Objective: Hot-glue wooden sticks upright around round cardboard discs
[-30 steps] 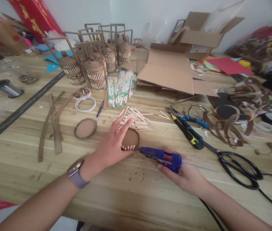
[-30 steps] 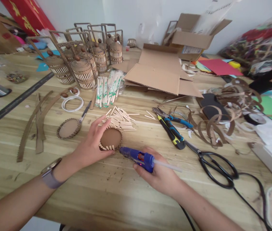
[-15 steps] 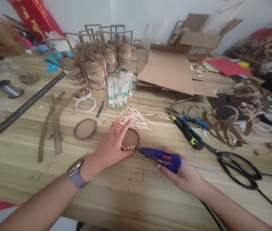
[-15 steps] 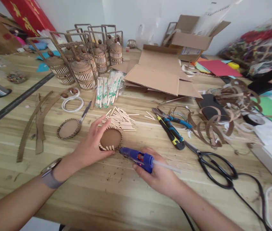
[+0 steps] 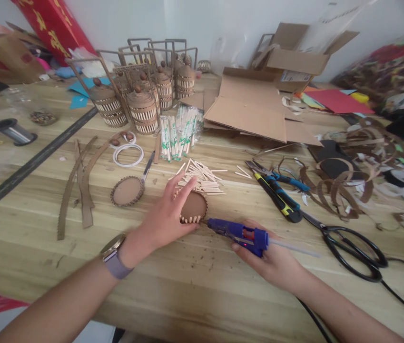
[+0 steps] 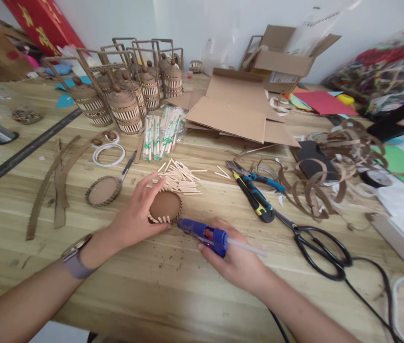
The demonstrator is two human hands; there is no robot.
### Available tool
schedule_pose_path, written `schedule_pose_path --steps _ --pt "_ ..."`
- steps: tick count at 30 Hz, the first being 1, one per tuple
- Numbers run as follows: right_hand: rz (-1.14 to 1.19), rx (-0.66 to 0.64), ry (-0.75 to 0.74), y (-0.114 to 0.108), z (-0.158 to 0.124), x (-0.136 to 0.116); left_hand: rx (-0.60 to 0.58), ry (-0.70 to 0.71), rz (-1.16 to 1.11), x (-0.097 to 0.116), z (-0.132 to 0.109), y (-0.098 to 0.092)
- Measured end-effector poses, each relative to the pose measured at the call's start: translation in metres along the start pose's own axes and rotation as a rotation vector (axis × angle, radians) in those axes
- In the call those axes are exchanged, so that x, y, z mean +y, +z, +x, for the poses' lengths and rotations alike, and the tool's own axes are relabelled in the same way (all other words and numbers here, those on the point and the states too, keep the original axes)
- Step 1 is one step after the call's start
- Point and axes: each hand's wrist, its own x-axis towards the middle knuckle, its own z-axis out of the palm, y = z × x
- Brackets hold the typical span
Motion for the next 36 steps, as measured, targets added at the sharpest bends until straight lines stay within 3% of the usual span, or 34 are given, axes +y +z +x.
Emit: schedule_pose_path --steps 7,12,14,18,21,25,30,33,36 --pt "0.009 0.029 0.061 0.004 -0.004 0.005 -0.011 -0.006 0.004 0.0 0.0 -0.001" --pt "0.173 0.015 0.253 -0.012 0.003 -0.003 -0.013 0.018 0.001 0.0 -0.001 0.001" --pt "0.352 -0.127 0.345 -0.021 0.006 -0.01 -0.006 0.029 -0.01 -0.001 -0.001 0.002" --pt "0.758 -0.61 0.497 -0.029 0.01 -0.021 -0.015 0.057 -0.031 -0.003 -0.001 0.001" --pt "0.793 -0.788 0.551 -0.029 0.012 -0.022 -0.034 0.07 -0.043 -0.002 -0.002 -0.001" --pt "0.439 -0.702 0.39 -0.037 0.016 -0.022 -0.06 0.066 -0.055 -0.001 -0.004 -0.001" --pt "-0.235 -0.423 0.184 -0.056 0.034 -0.022 -0.071 0.075 -0.054 -0.001 -0.003 0.001" --pt "-0.349 -0.339 0.096 -0.053 0.058 -0.019 -0.059 0.075 -0.048 -0.001 -0.002 0.003" --pt "-0.389 -0.228 -0.015 -0.037 0.087 -0.015 -0.048 0.072 -0.049 -0.002 -0.002 0.004"
